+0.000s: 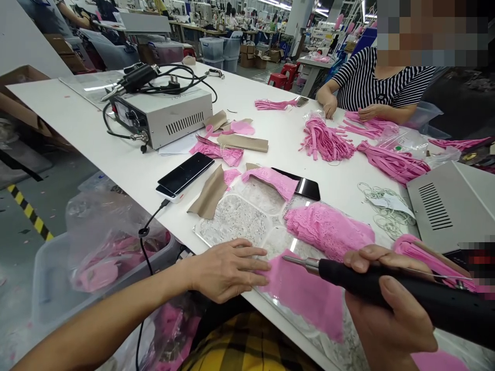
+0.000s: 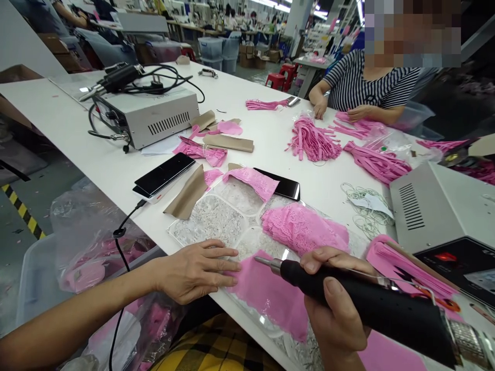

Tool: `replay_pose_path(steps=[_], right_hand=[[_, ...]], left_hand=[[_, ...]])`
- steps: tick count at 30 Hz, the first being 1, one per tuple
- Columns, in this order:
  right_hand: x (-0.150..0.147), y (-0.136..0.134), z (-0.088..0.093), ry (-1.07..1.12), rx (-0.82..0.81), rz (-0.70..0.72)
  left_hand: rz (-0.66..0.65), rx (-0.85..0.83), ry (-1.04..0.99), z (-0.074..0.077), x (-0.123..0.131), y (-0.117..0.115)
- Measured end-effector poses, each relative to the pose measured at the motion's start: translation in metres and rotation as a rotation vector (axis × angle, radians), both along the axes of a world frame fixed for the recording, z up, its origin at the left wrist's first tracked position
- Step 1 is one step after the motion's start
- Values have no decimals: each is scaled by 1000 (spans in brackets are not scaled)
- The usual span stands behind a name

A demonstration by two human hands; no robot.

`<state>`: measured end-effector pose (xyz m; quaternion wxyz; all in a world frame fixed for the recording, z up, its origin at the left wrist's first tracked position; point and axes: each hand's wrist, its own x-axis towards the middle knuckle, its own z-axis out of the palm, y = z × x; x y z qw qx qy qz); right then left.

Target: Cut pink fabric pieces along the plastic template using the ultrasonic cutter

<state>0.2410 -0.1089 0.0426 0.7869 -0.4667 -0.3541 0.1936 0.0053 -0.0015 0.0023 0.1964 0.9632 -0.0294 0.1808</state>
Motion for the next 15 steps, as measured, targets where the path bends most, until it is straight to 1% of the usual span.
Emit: replay_pose_path(steps=[9, 15], right_hand=[[0, 0, 0, -14, 6, 16], [-4, -1, 0, -23, -8, 48]], left_hand=[[18, 11, -38, -9, -2, -1], [18, 2, -45, -10, -3, -1]])
